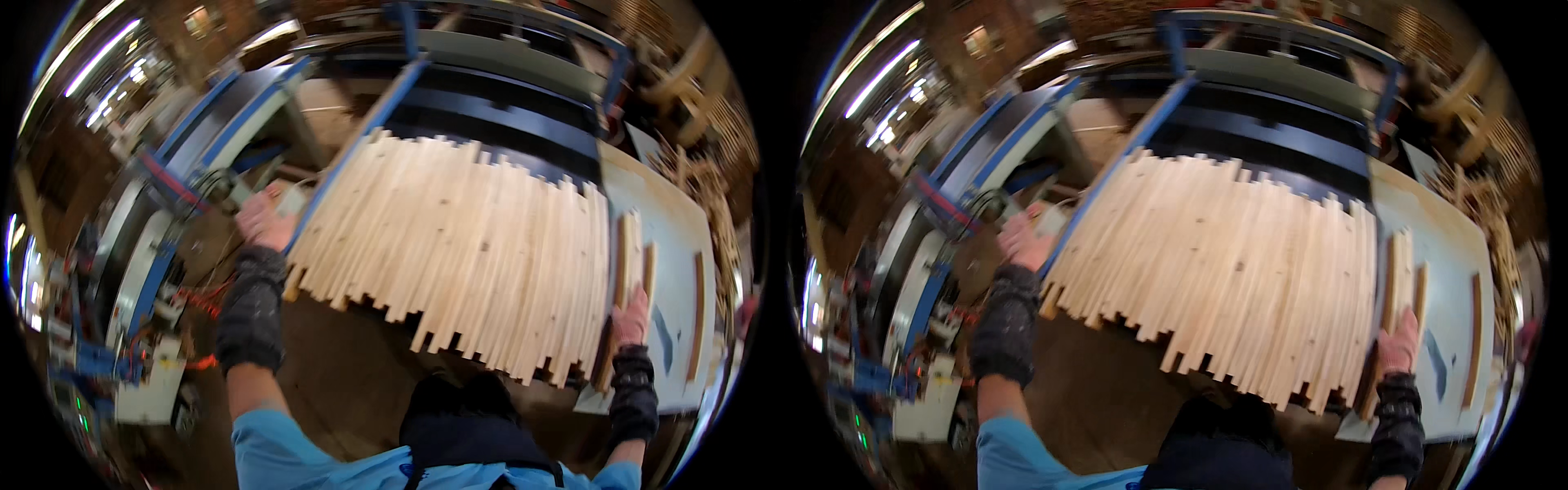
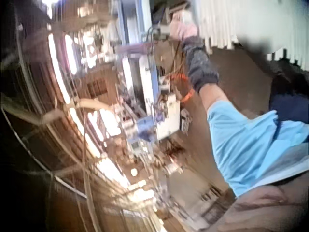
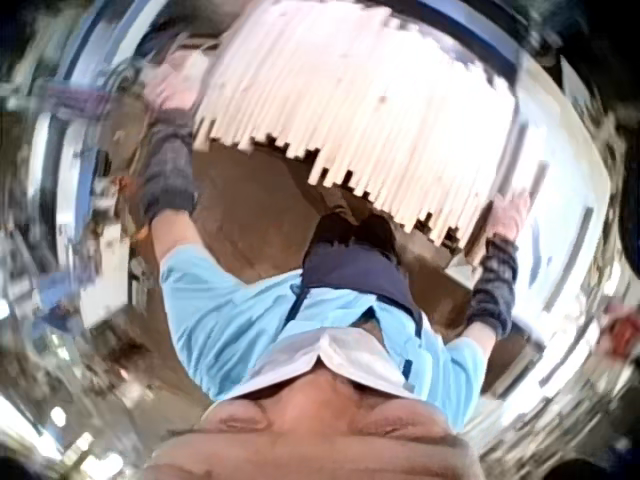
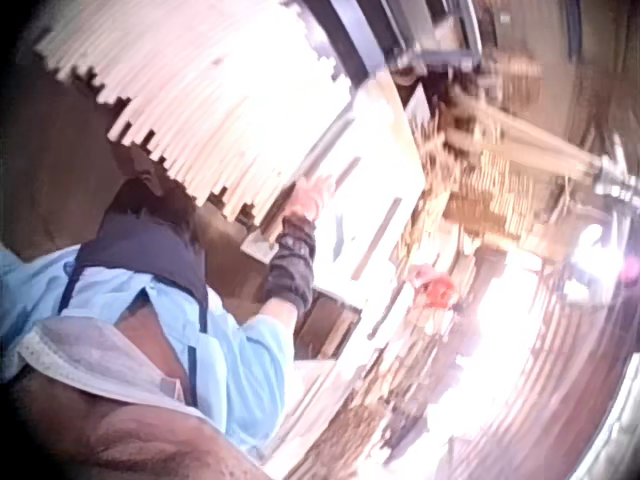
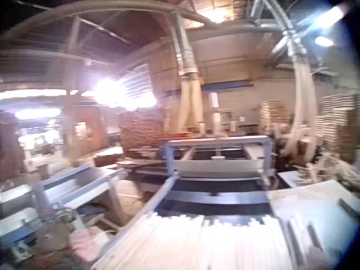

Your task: The person repeatedly gathers small wooden strips from a metal table, aligns them into neat bundles, and places them onto a conveyor belt. A coworker in the background also handles similar wooden strips. The person continues this cycle of gathering, aligning, and loading throughout the clip.

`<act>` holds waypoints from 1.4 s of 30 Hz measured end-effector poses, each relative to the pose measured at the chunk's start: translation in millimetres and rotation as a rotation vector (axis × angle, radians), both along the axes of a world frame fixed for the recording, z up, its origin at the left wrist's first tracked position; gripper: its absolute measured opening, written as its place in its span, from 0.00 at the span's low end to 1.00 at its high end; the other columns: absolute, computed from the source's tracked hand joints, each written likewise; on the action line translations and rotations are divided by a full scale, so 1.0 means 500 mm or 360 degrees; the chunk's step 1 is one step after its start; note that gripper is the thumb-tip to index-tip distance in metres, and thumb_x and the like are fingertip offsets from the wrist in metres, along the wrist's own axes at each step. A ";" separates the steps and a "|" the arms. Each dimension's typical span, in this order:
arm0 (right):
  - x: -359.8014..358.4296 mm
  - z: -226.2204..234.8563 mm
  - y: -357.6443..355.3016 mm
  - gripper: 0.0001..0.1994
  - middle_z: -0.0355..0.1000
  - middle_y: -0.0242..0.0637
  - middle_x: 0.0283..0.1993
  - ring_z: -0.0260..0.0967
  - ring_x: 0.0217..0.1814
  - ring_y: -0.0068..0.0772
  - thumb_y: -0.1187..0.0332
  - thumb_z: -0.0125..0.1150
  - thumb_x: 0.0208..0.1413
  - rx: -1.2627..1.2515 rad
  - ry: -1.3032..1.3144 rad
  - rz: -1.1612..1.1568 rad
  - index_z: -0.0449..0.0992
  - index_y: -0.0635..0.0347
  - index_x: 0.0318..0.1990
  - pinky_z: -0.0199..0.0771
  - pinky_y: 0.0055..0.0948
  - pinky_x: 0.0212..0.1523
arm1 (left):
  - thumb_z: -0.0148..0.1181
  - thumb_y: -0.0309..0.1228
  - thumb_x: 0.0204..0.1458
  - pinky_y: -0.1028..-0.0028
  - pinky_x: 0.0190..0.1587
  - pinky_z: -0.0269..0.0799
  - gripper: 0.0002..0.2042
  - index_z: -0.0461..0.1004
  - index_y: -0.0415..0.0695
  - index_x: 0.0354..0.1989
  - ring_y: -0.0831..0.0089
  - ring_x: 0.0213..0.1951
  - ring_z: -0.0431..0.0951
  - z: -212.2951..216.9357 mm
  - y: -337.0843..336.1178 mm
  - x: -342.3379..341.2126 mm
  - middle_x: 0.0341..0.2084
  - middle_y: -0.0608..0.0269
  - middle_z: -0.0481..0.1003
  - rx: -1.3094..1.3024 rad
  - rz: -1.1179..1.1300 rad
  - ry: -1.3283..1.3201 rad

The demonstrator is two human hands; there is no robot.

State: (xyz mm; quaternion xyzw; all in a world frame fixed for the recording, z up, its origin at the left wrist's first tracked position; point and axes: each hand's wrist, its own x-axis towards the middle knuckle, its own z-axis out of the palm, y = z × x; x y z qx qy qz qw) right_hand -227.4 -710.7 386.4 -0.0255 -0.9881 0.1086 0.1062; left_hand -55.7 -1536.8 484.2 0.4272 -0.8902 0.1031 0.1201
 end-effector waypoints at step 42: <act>0.416 0.020 0.315 0.57 0.57 0.69 0.81 0.52 0.84 0.68 0.34 0.69 0.52 -0.0547 -0.0037 -0.0069 0.56 0.57 0.83 0.56 0.56 0.81 | 0.63 0.25 0.65 0.60 0.73 0.70 0.28 0.69 0.32 0.74 0.58 0.68 0.77 -0.255 1.214 0.472 0.67 0.48 0.76 0.3140 -0.1519 -0.0099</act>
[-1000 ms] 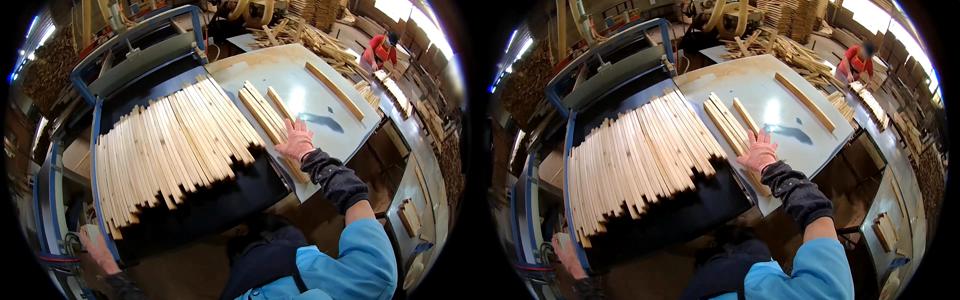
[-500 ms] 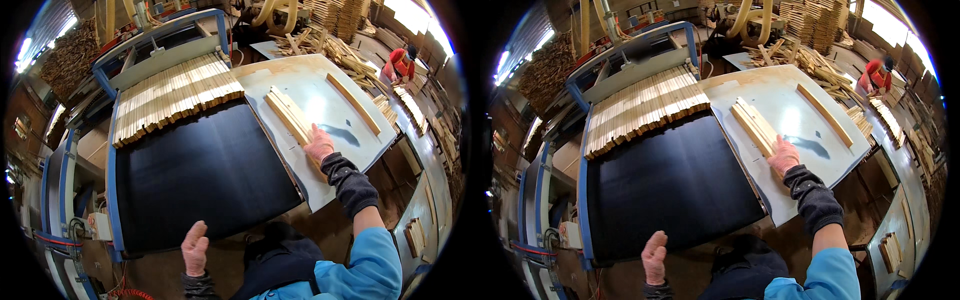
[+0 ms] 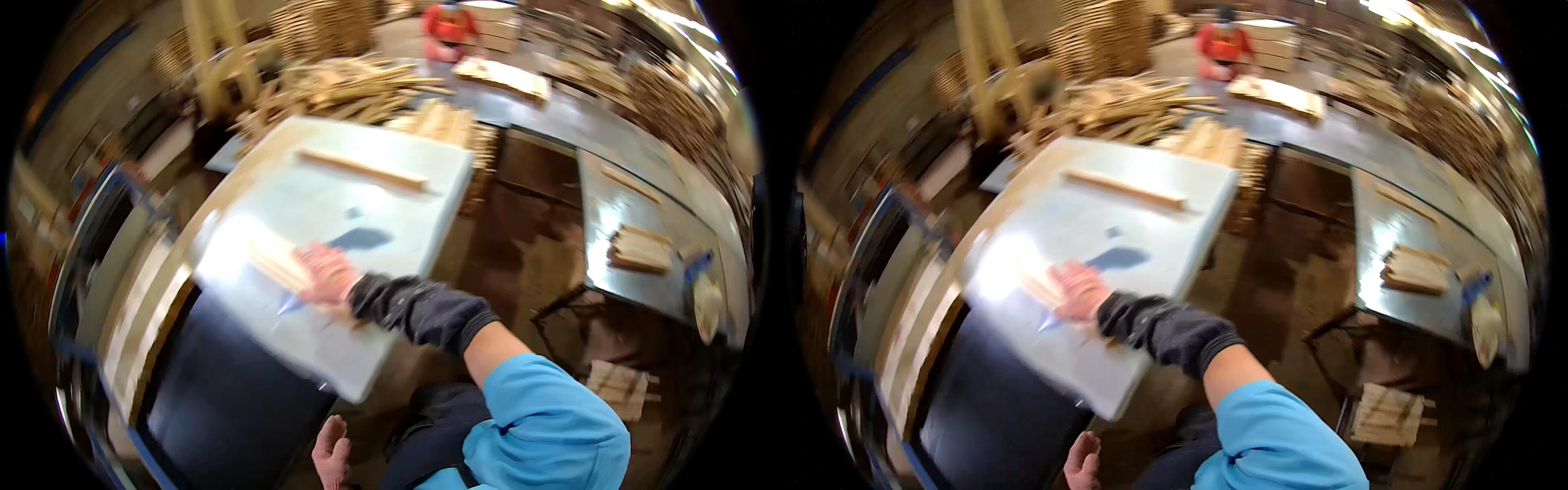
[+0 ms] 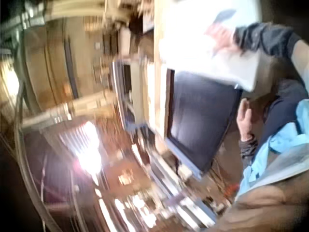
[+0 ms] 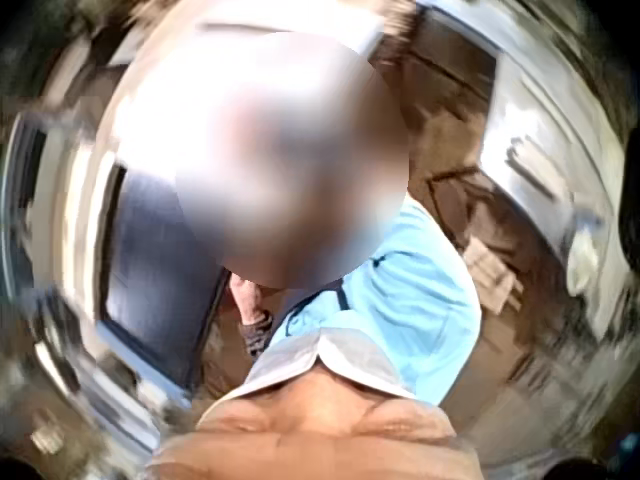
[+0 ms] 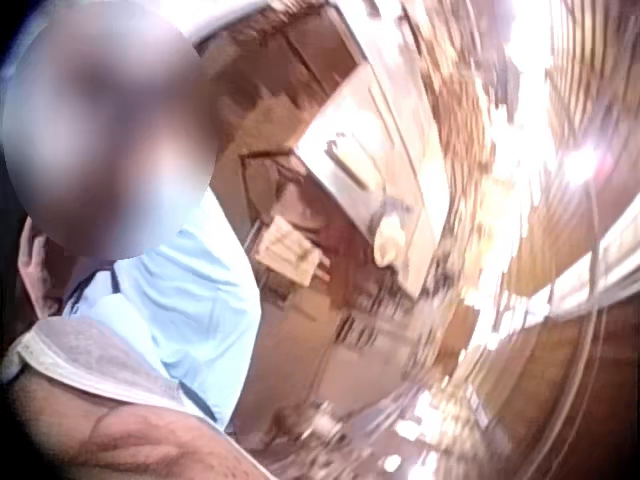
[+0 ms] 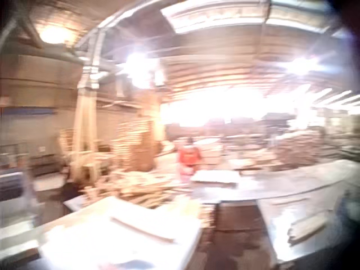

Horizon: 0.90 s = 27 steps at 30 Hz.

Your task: The person repeatedly gathers small wooden strips from a metal table, aligns them into neat bundles, and places them onto a conveyor belt. A coworker in the background also handles similar wooden strips. The person continues this cycle of gathering, aligning, and loading throughout the clip.

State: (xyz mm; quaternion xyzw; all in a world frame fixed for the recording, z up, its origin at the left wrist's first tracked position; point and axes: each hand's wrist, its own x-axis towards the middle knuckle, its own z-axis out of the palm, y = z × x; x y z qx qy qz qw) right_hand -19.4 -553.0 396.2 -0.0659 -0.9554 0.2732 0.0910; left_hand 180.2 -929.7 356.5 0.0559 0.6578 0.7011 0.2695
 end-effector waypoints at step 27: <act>0.926 -0.379 1.187 0.36 0.80 0.50 0.65 0.79 0.64 0.44 0.54 0.67 0.68 -0.1476 -0.0314 -0.1506 0.66 0.67 0.76 0.76 0.37 0.68 | 0.68 0.29 0.67 0.68 0.74 0.66 0.32 0.66 0.33 0.77 0.64 0.72 0.72 -0.168 1.803 -0.094 0.72 0.49 0.73 -0.0193 -0.1924 -0.0404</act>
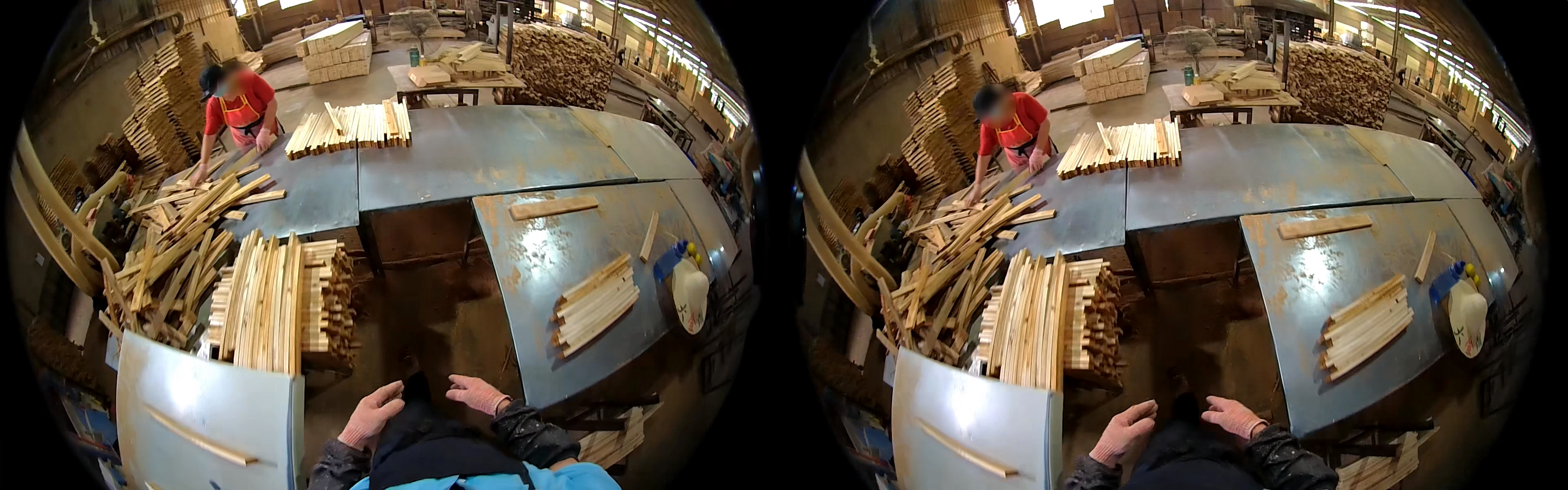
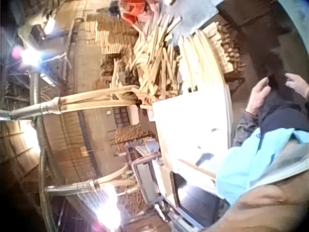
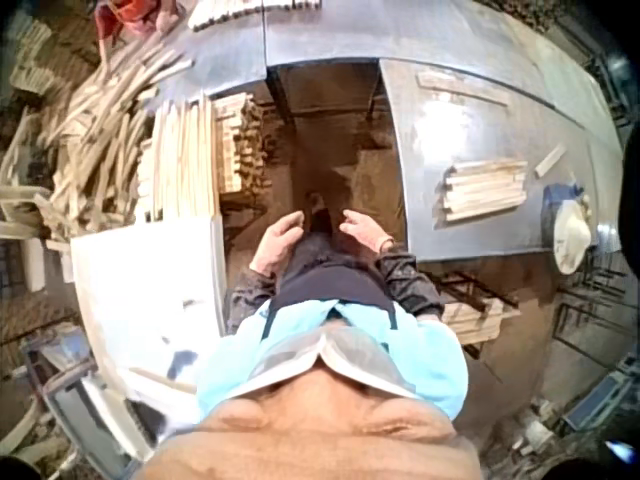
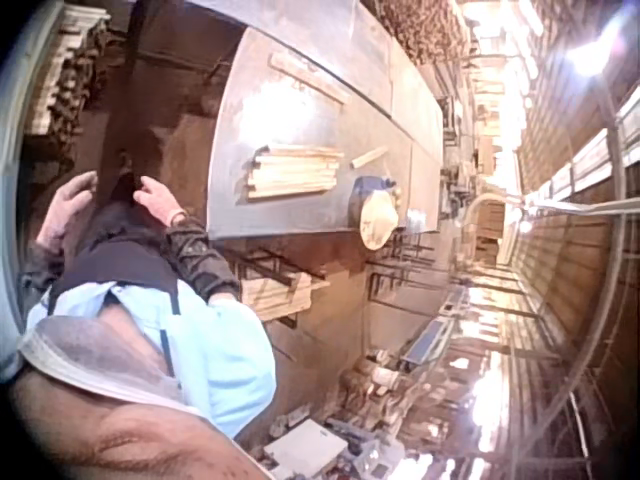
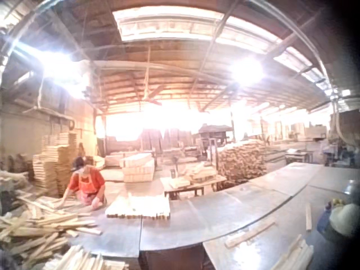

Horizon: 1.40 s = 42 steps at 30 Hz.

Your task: The person repeatedly gathers small wooden strips from a metal table, aligns them into neat bundles, and places them onto a conveyor belt. A coworker in the background also handles similar wooden strips. The person continues this cycle of gathering, aligning, and loading throughout the clip.

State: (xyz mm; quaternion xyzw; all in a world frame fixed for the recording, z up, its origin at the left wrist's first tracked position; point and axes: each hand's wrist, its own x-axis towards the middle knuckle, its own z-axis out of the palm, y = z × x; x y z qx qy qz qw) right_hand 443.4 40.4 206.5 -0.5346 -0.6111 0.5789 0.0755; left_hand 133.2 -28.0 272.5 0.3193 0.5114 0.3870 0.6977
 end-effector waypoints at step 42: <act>-0.538 -0.211 2.559 0.42 0.55 0.56 0.84 0.42 0.89 0.60 0.41 0.56 0.69 0.1148 -0.0970 0.0093 0.58 0.58 0.82 0.38 0.55 0.86 | 0.69 0.37 0.63 0.59 0.78 0.58 0.47 0.46 0.30 0.83 0.47 0.79 0.59 -0.364 2.395 -0.415 0.79 0.32 0.55 -0.0083 0.1086 0.0546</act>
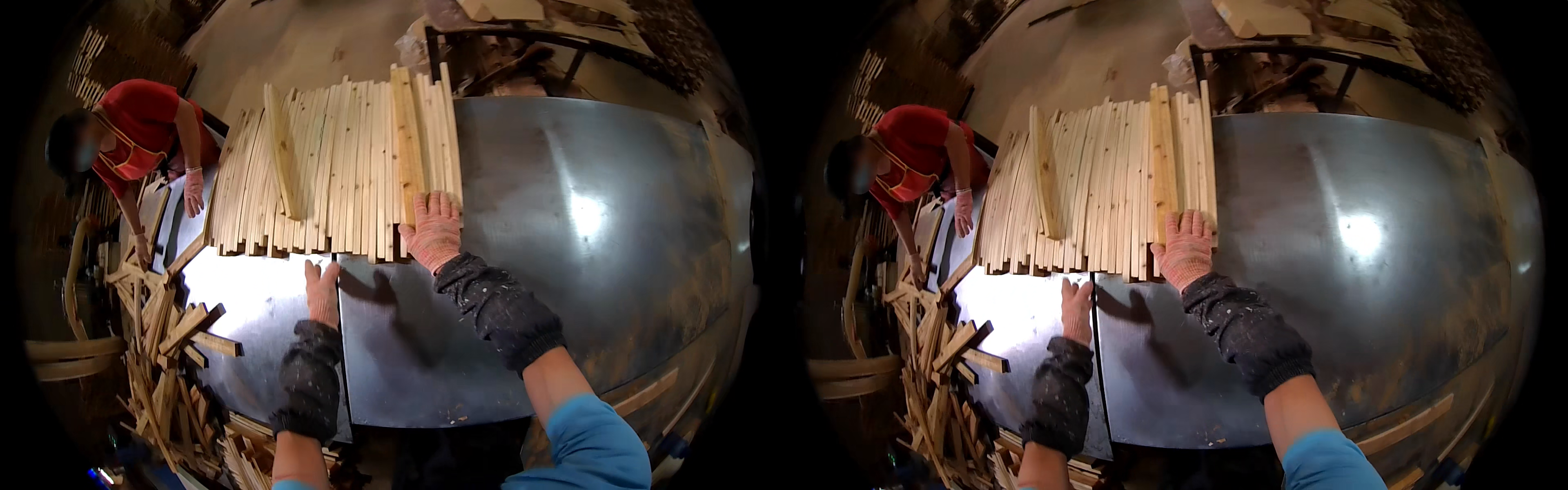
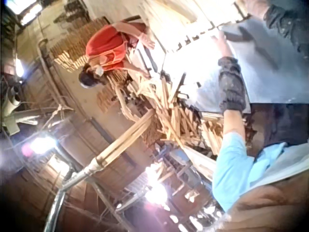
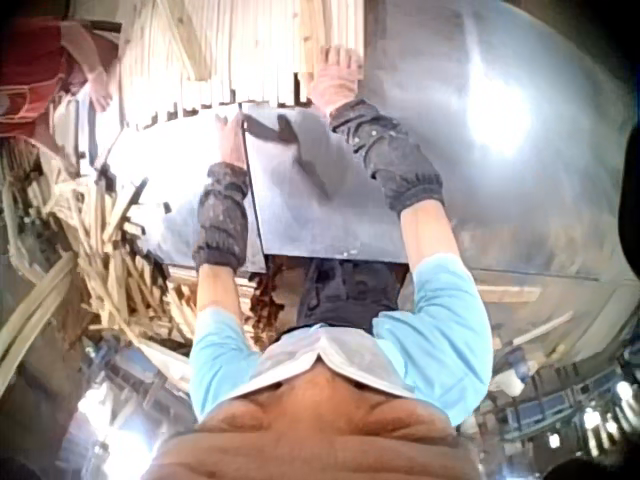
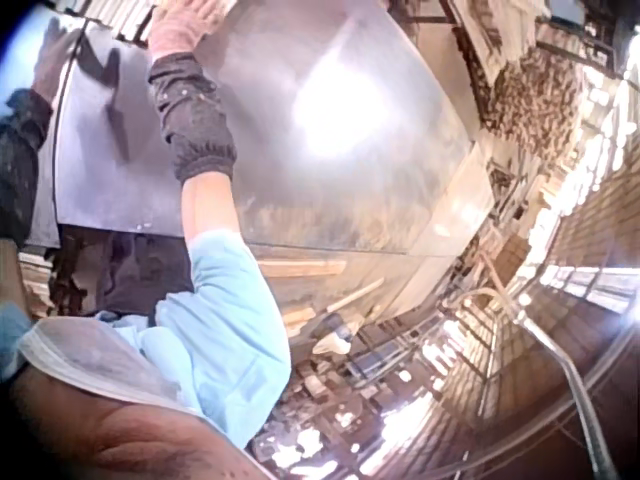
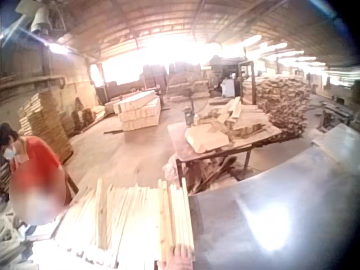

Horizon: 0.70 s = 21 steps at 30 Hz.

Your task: The person repeatedly gathers small wooden strips from a metal table, aligns them into neat bundles, and places them onto a conveyor belt. A coworker in the background also handles similar wooden strips. The person continues this cycle of gathering, aligning, and loading throughout the clip.

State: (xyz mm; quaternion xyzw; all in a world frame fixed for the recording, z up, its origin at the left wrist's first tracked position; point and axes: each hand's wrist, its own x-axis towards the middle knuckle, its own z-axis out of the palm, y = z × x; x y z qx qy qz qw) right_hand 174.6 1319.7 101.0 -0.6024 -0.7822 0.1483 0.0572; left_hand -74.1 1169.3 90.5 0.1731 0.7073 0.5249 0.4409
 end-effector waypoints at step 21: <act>0.095 0.023 -0.021 0.41 0.71 0.54 0.72 0.70 0.72 0.58 0.55 0.70 0.61 -0.0157 0.0843 0.0029 0.63 0.63 0.79 0.70 0.48 0.74 | 0.81 0.29 0.53 0.68 0.58 0.76 0.39 0.65 0.28 0.69 0.64 0.52 0.78 -0.061 0.079 -0.067 0.52 0.52 0.78 -0.0086 0.0250 0.0548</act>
